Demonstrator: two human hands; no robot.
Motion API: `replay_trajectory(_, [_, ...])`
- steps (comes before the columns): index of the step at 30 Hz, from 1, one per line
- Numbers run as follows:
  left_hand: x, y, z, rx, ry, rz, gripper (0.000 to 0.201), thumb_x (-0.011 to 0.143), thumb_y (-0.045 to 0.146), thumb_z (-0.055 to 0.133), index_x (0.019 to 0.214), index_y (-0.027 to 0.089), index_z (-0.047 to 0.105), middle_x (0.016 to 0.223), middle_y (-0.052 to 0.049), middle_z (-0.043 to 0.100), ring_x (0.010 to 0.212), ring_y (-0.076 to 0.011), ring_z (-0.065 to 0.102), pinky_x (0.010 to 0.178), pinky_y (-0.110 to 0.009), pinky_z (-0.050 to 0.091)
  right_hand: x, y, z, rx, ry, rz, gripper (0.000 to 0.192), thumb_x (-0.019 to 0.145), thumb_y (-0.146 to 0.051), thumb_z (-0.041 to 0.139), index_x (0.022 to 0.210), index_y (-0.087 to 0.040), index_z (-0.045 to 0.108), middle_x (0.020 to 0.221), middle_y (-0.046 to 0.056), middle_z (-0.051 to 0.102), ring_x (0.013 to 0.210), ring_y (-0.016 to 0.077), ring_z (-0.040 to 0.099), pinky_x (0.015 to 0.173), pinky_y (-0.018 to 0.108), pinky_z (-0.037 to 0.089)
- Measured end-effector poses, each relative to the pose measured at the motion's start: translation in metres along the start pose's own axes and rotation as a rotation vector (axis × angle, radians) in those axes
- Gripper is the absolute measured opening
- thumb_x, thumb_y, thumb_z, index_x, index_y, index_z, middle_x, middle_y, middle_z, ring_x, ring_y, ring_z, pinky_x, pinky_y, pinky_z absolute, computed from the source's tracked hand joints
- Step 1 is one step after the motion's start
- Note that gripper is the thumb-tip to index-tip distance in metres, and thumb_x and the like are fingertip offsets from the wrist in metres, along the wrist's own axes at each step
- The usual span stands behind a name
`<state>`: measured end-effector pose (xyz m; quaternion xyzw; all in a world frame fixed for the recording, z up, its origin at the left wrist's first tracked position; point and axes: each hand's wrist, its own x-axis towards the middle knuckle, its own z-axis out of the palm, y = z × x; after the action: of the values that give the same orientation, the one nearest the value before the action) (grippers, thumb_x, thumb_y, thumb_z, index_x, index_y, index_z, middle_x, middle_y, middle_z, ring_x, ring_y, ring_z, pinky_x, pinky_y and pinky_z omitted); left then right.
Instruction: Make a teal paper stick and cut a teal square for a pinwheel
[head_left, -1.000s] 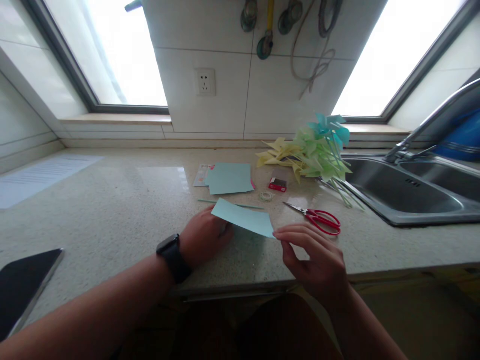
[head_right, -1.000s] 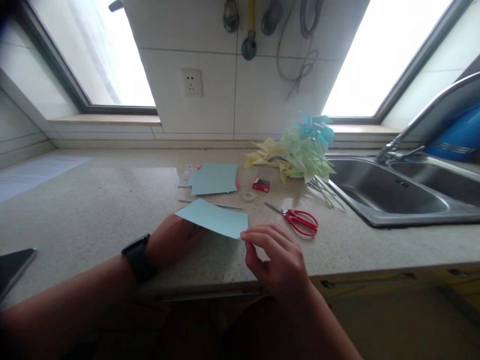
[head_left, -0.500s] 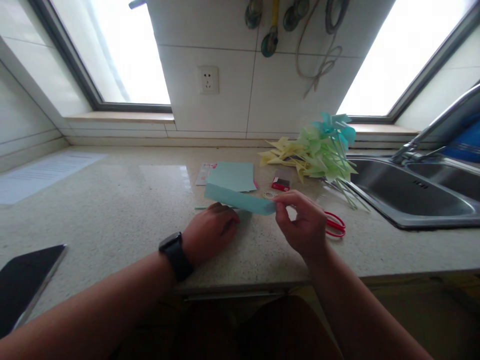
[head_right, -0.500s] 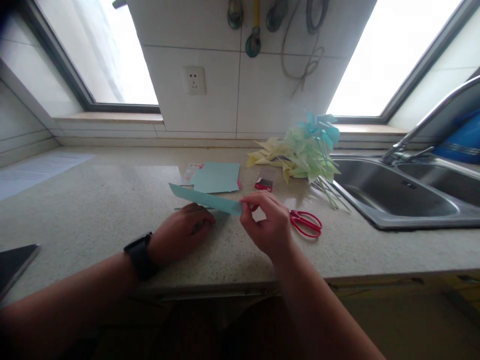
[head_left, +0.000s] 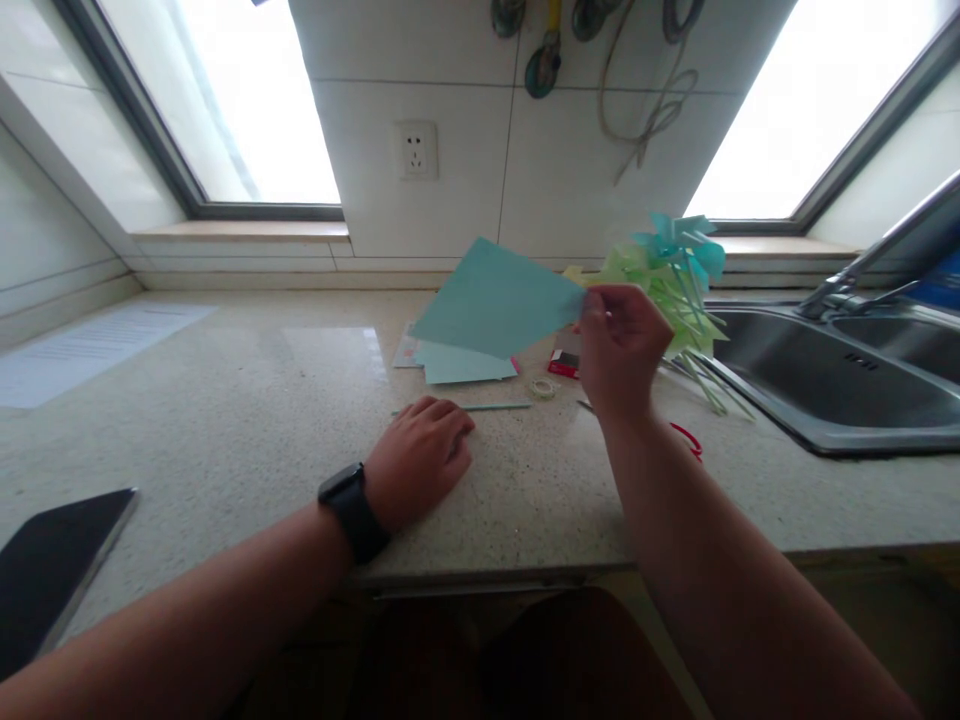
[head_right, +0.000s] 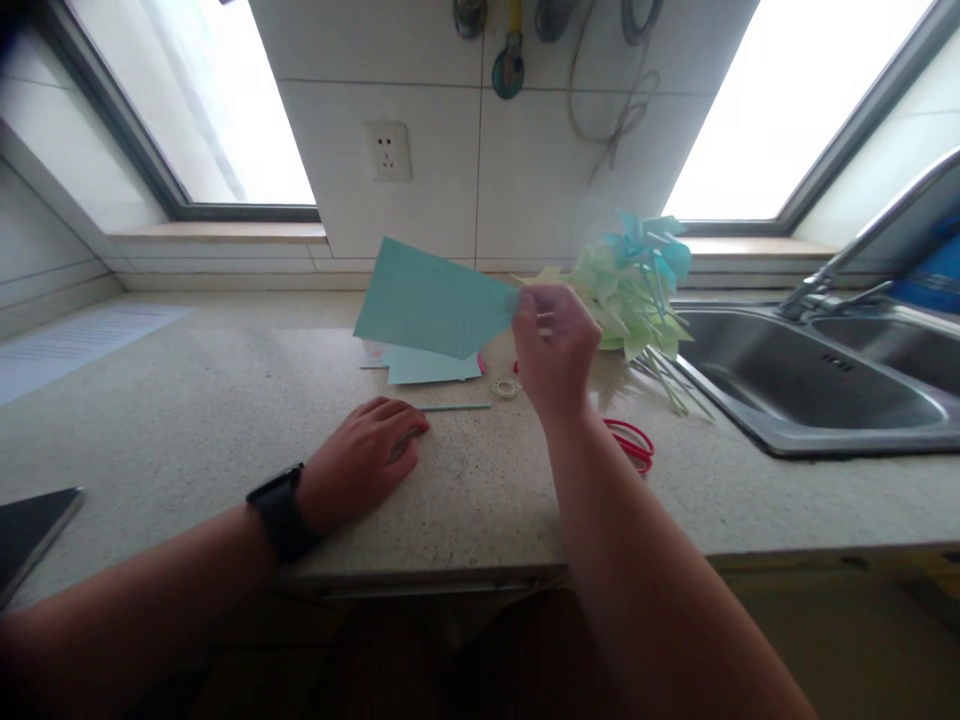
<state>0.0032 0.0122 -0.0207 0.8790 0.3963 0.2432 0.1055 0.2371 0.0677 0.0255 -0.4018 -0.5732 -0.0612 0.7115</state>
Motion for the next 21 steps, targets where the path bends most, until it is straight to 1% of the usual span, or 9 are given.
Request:
replay_trajectory(1, [0.0, 0.0, 0.0, -0.011, 0.002, -0.007, 0.022, 0.088, 0.011, 0.054, 0.104, 0.014, 0.069, 0.104, -0.012, 0.07, 0.103, -0.0284, 0.059, 0.097, -0.048, 0.045, -0.004, -0.006, -0.008, -0.012, 0.015, -0.043, 0.012, 0.092, -0.018, 0.055, 0.087, -0.022, 0.065, 0.075, -0.001, 0.065, 0.057, 0.0121, 0.059, 0.05, 0.026, 0.047])
replay_trajectory(3, [0.0, 0.0, -0.001, -0.044, 0.003, -0.02, 0.023, 0.087, 0.011, 0.054, 0.105, 0.014, 0.069, 0.106, -0.013, 0.069, 0.104, -0.0293, 0.058, 0.099, -0.049, 0.044, -0.013, -0.023, -0.027, -0.025, -0.05, -0.138, 0.013, 0.092, -0.015, 0.056, 0.093, -0.023, 0.067, 0.077, 0.0, 0.066, 0.061, 0.0131, 0.06, 0.054, 0.028, 0.049])
replay_trajectory(6, [0.001, 0.001, -0.004, -0.124, 0.012, -0.052, 0.024, 0.09, 0.012, 0.05, 0.104, 0.014, 0.069, 0.108, -0.013, 0.07, 0.106, -0.0293, 0.058, 0.101, -0.049, 0.042, -0.033, -0.049, -0.056, -0.027, -0.192, -0.219, 0.017, 0.08, -0.009, 0.067, 0.088, -0.024, 0.069, 0.083, 0.001, 0.072, 0.077, 0.018, 0.067, 0.074, 0.036, 0.055])
replay_trajectory(9, [0.0, 0.001, -0.006, -0.258, 0.011, -0.112, 0.025, 0.096, 0.019, 0.044, 0.098, 0.016, 0.069, 0.1, -0.012, 0.07, 0.098, -0.0268, 0.061, 0.095, -0.046, 0.045, -0.059, -0.068, -0.081, -0.048, -0.483, -0.346, 0.032, 0.073, 0.0, 0.067, 0.097, -0.02, 0.069, 0.089, 0.004, 0.074, 0.081, 0.0194, 0.069, 0.074, 0.036, 0.057])
replay_trajectory(11, [-0.001, 0.001, -0.006, -0.385, -0.018, -0.157, 0.027, 0.097, 0.024, 0.043, 0.088, 0.017, 0.067, 0.089, -0.009, 0.07, 0.085, -0.0233, 0.062, 0.084, -0.04, 0.048, -0.078, -0.076, -0.094, -0.005, -0.591, -0.342, 0.035, 0.073, 0.003, 0.064, 0.102, -0.017, 0.068, 0.09, 0.005, 0.075, 0.083, 0.0189, 0.07, 0.072, 0.034, 0.058])
replay_trajectory(14, [-0.004, 0.005, -0.007, -0.603, -0.089, -0.214, 0.033, 0.098, 0.034, 0.043, 0.075, 0.018, 0.06, 0.075, -0.004, 0.065, 0.071, -0.0186, 0.058, 0.068, -0.031, 0.048, -0.105, -0.084, -0.11, 0.012, -0.664, -0.274, 0.034, 0.076, 0.003, 0.061, 0.105, -0.016, 0.066, 0.095, 0.006, 0.076, 0.087, 0.0183, 0.07, 0.075, 0.034, 0.058])
replay_trajectory(18, [-0.002, 0.014, -0.015, -0.848, -0.202, -0.311, 0.054, 0.102, 0.052, 0.022, 0.079, 0.019, 0.058, 0.073, -0.004, 0.063, 0.063, -0.0168, 0.057, 0.06, -0.029, 0.048, -0.126, -0.094, -0.118, 0.011, -0.756, -0.251, 0.031, 0.079, 0.001, 0.061, 0.106, -0.014, 0.065, 0.101, 0.008, 0.076, 0.09, 0.0197, 0.069, 0.075, 0.036, 0.056])
replay_trajectory(19, [-0.002, 0.015, -0.017, -0.892, -0.235, -0.338, 0.056, 0.102, 0.055, 0.022, 0.081, 0.019, 0.058, 0.073, -0.004, 0.063, 0.061, -0.0165, 0.056, 0.059, -0.029, 0.048, -0.129, -0.097, -0.117, 0.019, -0.782, -0.251, 0.03, 0.079, 0.0, 0.061, 0.106, -0.013, 0.065, 0.1, 0.008, 0.076, 0.088, 0.0195, 0.069, 0.075, 0.037, 0.056])
replay_trajectory(21, [0.0, 0.015, -0.02, -0.955, -0.3, -0.385, 0.051, 0.1, 0.057, 0.032, 0.082, 0.018, 0.059, 0.072, -0.002, 0.063, 0.06, -0.0154, 0.055, 0.057, -0.028, 0.047, -0.132, -0.102, -0.115, 0.038, -0.806, -0.249, 0.028, 0.081, 0.0, 0.06, 0.105, -0.013, 0.064, 0.096, 0.007, 0.076, 0.082, 0.0182, 0.069, 0.074, 0.037, 0.054])
